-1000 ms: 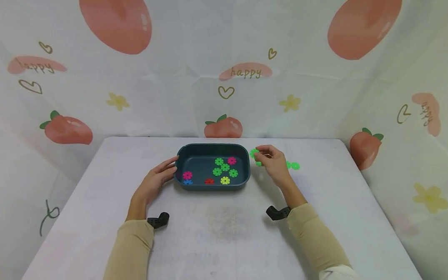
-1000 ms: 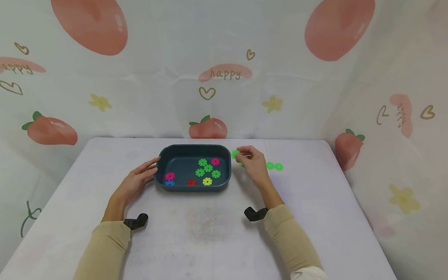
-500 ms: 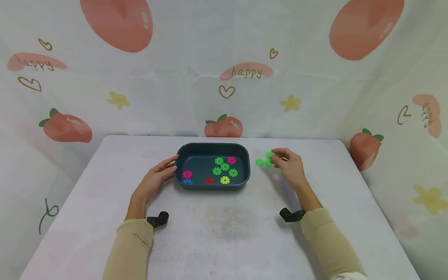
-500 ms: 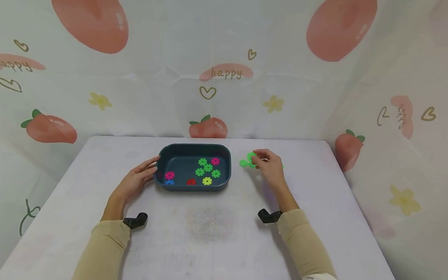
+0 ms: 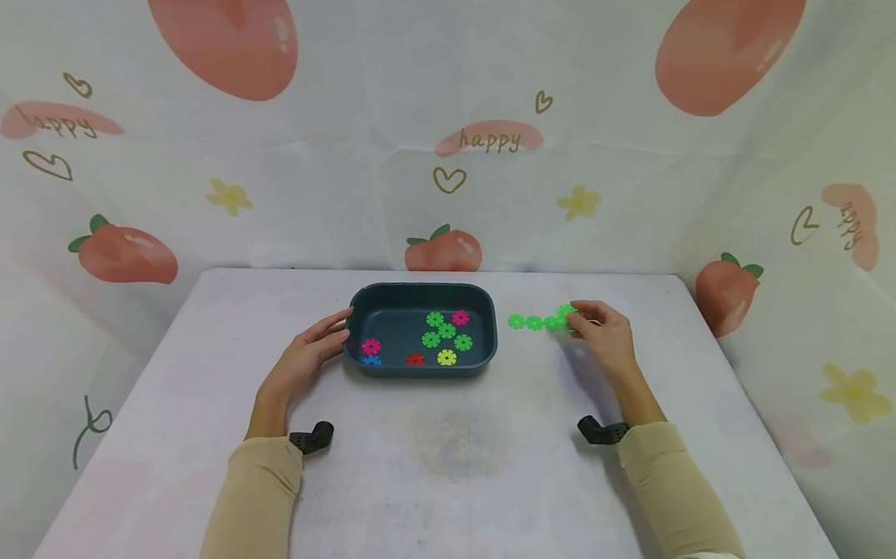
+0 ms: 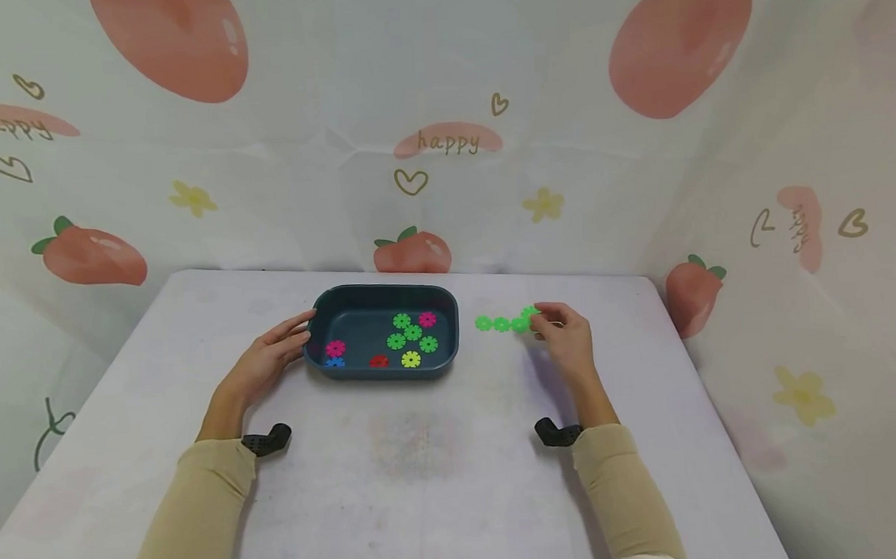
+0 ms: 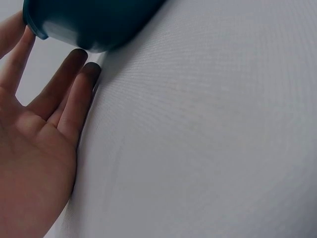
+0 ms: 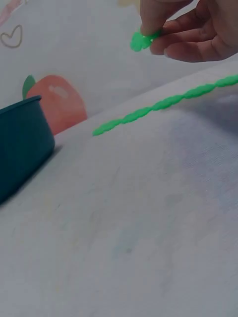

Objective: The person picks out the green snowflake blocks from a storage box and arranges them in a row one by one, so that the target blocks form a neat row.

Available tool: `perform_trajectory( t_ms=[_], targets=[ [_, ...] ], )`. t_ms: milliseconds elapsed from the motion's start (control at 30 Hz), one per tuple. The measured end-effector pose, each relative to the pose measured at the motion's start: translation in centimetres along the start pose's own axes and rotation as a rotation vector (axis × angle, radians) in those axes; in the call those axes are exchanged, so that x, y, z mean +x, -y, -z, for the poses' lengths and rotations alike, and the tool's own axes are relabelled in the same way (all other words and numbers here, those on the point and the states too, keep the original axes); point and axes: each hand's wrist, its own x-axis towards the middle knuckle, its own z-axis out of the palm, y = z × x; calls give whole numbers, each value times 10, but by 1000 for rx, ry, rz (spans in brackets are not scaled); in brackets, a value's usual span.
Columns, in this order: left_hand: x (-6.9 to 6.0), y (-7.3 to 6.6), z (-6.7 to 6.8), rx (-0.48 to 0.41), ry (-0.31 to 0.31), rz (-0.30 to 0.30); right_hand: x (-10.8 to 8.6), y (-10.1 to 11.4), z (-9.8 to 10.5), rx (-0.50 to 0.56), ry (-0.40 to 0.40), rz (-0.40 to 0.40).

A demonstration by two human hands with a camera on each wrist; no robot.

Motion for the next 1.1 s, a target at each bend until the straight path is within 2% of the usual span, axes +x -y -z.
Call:
perform_trajectory(
  t_ms=[133, 267, 467, 800, 1100],
  targets=[
    [0, 1, 0, -5, -3, -2, 5, -6, 11, -11, -38, 1],
    [0, 1, -1, -8, -5, -3, 13, -22, 22, -16, -75, 9],
    [-1, 1, -1, -4, 5, 0, 20, -42, 34, -86, -144, -1],
    [0, 0, -2, -3, 4, -9, 20, -45, 49, -294, -191, -72],
    [-1, 0, -1, -6, 2, -8, 24, -50, 56, -477, -209, -45]
  ],
)
